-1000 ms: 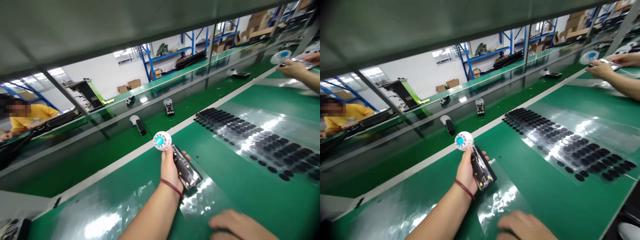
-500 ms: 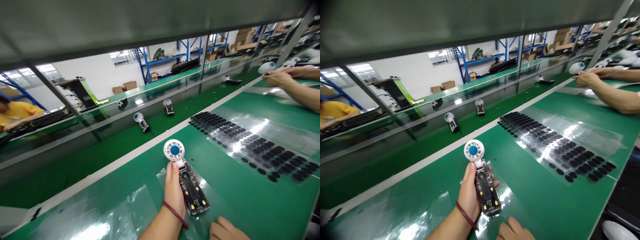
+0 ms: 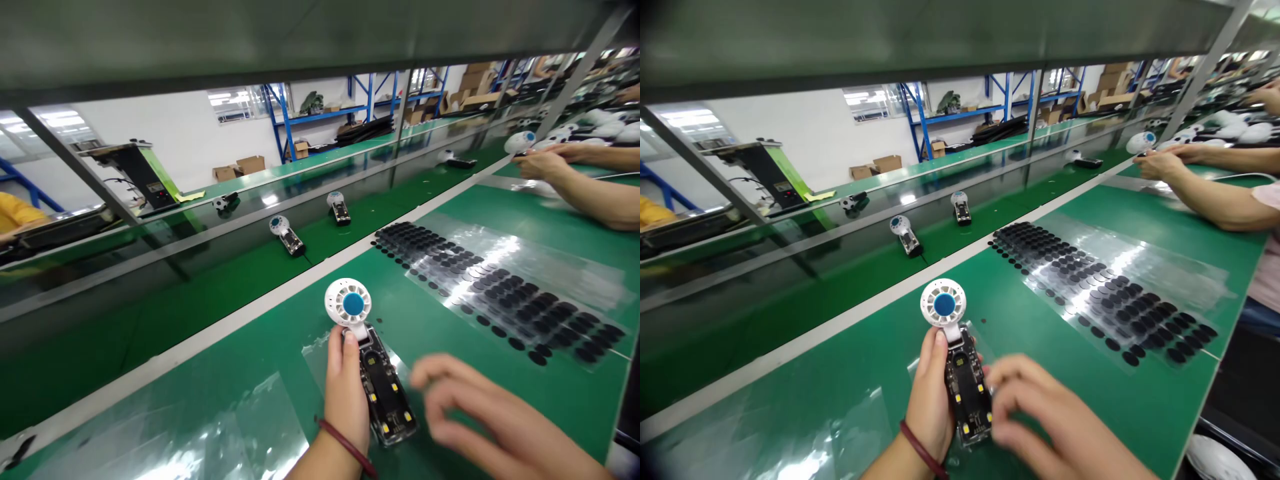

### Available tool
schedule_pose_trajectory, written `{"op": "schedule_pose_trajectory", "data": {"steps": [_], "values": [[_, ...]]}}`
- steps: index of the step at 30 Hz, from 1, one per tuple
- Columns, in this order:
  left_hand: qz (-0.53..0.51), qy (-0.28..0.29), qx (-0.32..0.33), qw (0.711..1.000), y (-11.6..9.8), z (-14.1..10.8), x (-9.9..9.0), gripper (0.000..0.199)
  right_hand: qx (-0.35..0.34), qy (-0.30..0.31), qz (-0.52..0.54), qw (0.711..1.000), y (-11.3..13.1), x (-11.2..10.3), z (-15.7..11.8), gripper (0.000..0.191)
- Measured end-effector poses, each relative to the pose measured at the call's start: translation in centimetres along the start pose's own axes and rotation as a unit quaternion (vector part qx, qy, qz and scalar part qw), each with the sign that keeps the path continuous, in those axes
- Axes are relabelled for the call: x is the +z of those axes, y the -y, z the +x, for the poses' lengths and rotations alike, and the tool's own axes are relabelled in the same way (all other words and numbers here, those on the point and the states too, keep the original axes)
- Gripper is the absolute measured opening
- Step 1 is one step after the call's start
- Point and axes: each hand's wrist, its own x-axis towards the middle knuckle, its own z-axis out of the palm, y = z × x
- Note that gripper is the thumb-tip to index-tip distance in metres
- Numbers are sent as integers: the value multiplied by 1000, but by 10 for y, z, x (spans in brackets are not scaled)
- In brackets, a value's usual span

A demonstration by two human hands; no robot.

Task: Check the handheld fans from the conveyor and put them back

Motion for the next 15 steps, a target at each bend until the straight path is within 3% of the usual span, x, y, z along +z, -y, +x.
{"op": "schedule_pose_trajectory", "data": {"steps": [2,4,7,15], "values": [[7,14,15,1000,1,0,0,43,83,5,44,996,1,-5,31,18],[6,25,23,999,2,0,-1,42,118,20,68,991,5,-7,54,16],[-1,35,20,999,3,0,-2,42,88,47,43,994,11,-9,68,15],[-16,23,0,1000,5,3,-5,43,61,62,-25,996,14,-4,67,18]]}}
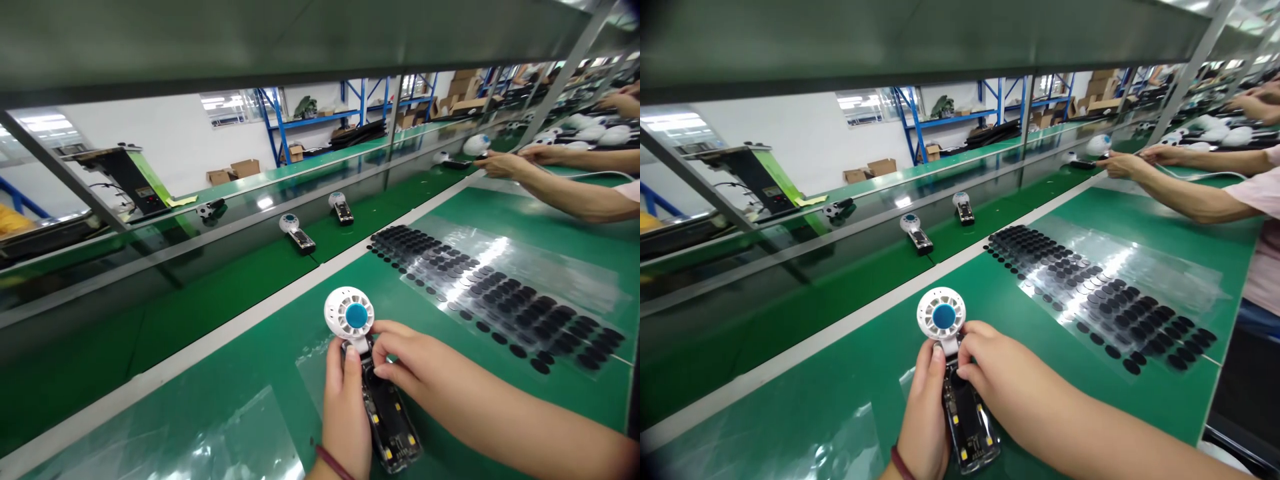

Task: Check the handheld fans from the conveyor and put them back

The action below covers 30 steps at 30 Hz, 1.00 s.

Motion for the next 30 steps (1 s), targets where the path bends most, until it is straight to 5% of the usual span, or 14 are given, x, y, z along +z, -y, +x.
{"op": "schedule_pose_trajectory", "data": {"steps": [17,21,25,27,30], "values": [[-11,-15,-26,999,-7,-3,6,44,23,4,-80,997,6,6,4,20],[-46,-25,-42,998,-5,-2,7,52,-4,-49,17,999,-3,10,0,33],[-63,-27,-49,996,4,4,3,62,27,-22,177,984,-16,4,3,28],[-41,-36,-28,998,11,9,-2,64,8,4,275,961,-29,4,9,20],[-23,-33,-10,999,24,16,-10,66,21,-35,411,911,-53,11,21,21]]}}
